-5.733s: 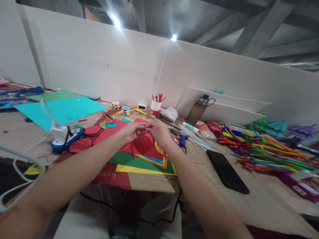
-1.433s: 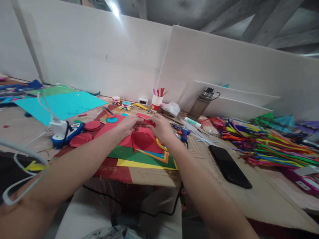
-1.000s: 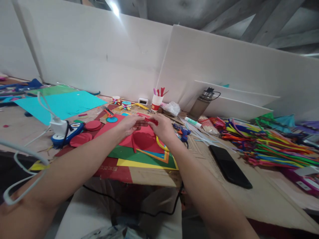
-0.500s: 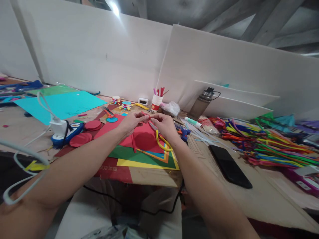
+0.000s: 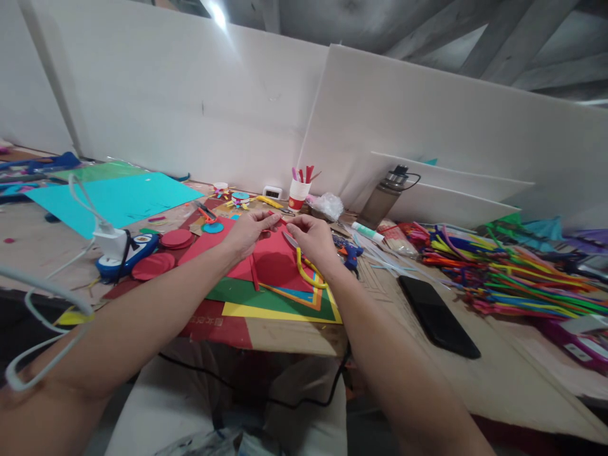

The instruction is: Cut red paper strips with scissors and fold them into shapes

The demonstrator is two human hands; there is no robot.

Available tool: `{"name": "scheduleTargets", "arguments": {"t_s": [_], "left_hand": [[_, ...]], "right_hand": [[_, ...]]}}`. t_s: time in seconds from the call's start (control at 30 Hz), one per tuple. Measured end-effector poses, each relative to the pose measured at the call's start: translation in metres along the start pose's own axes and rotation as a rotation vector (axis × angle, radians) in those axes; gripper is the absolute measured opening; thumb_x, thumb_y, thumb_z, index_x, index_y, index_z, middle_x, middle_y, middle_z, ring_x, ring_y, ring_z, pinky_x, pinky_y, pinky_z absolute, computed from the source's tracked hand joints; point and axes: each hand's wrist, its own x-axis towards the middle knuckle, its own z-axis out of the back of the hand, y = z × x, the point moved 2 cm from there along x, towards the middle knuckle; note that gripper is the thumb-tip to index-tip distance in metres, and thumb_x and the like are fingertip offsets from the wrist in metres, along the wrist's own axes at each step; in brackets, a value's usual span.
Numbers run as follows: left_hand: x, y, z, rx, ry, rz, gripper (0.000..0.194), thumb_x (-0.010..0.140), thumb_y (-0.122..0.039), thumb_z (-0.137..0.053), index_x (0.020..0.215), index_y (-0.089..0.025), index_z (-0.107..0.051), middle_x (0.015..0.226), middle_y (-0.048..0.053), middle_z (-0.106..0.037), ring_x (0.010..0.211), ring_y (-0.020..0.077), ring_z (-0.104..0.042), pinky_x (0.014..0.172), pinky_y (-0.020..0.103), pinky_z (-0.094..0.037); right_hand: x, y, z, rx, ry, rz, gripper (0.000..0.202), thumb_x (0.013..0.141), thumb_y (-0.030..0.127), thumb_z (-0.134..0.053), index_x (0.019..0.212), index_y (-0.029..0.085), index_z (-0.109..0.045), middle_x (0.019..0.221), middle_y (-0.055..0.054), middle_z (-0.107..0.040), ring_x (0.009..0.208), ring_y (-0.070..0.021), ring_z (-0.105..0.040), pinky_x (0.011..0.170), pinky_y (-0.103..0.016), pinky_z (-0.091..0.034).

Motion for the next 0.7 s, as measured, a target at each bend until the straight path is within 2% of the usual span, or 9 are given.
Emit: {"name": "scheduleTargets", "arguments": {"t_s": [0.17, 0.37, 0.7], "left_hand": [[0.0009, 0.0022, 0.0007, 0.033, 0.004, -0.03, 0.027, 0.066, -0.039, -0.081, 0.069, -0.015, -0.069, 0.073, 0.004, -0.067, 0.065, 0.0092, -0.055, 0.061, 0.022, -0.038], [0.001, 0.0053, -0.0001, 0.031, 0.057, -0.077, 0.026, 0.068, -0.038, -0.081, 0.07, -0.015, -0.068, 0.067, 0.001, -0.061, 0.063, 0.0084, -0.052, 0.061, 0.023, -0.037], [0.001, 0.0046, -0.0021, -0.048, 0.052, -0.122, 0.024, 0.068, -0.036, -0.081, 0.07, -0.016, -0.069, 0.067, 0.001, -0.061, 0.062, 0.0078, -0.05, 0.06, 0.022, -0.037]], "right_hand": [[-0.0028, 0.0044, -0.0004, -0.01, 0.0, 0.039, 0.017, 0.079, 0.029, -0.06, 0.084, 0.017, -0.07, 0.081, -0.004, -0.072, 0.072, -0.0161, -0.063, 0.07, -0.029, -0.048], [-0.0043, 0.0073, -0.002, 0.066, 0.006, 0.014, 0.021, 0.08, 0.034, -0.062, 0.083, 0.016, -0.071, 0.078, -0.004, -0.072, 0.07, -0.0152, -0.062, 0.067, -0.027, -0.046], [-0.0054, 0.0104, -0.0015, -0.008, -0.037, 0.059, 0.02, 0.083, 0.033, -0.059, 0.079, 0.017, -0.069, 0.076, -0.003, -0.07, 0.068, -0.0149, -0.06, 0.066, -0.027, -0.045]]}}
